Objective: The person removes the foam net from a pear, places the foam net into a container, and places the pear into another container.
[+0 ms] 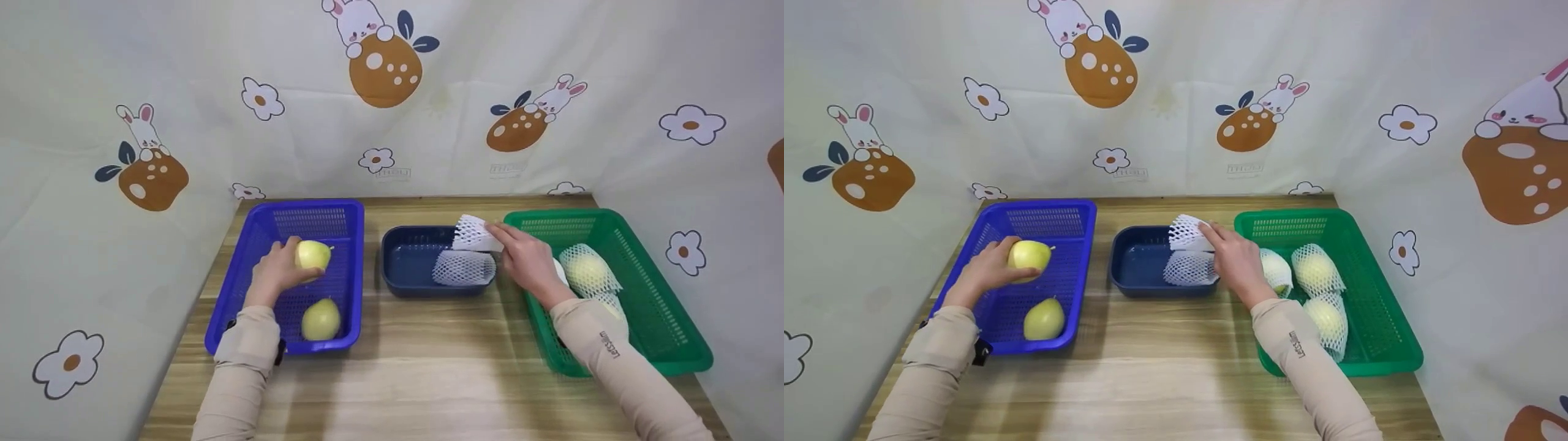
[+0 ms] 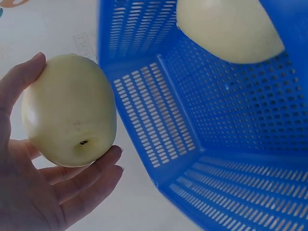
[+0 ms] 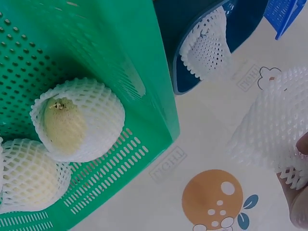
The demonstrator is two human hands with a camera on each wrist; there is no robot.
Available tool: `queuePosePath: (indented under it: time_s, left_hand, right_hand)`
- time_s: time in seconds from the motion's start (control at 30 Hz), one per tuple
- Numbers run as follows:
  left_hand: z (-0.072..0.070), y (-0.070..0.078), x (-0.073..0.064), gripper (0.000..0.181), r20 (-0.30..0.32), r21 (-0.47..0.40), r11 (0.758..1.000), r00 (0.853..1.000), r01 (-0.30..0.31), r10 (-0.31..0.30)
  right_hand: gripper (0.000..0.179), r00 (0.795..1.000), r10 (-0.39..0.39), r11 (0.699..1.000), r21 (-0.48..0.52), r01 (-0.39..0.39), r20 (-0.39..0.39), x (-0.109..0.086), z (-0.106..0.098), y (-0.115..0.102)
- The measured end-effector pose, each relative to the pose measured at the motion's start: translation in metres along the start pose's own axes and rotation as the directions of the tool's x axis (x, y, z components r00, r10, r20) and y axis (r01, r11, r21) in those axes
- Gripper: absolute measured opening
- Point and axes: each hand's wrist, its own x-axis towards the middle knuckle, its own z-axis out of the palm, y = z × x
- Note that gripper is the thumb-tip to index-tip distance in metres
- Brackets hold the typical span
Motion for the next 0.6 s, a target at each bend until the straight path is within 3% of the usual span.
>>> queuePosePath:
  time_s: [0.33,0.6]
  left_hand:
    - [0.0,-0.024,0.002,0.076,0.042,0.032,0.997,0.997,0.064,-0.065]
    - [0.004,-0.042,0.002,0.084,0.112,0.083,0.989,0.984,0.126,-0.135]
  right_hand:
    - [0.05,1.0,0.021,0.999,-0.028,-0.021,-0.013,0.01,0.012,0.003]
    - [0.048,0.999,0.044,0.998,-0.035,-0.043,0.011,0.014,0.024,-0.002]
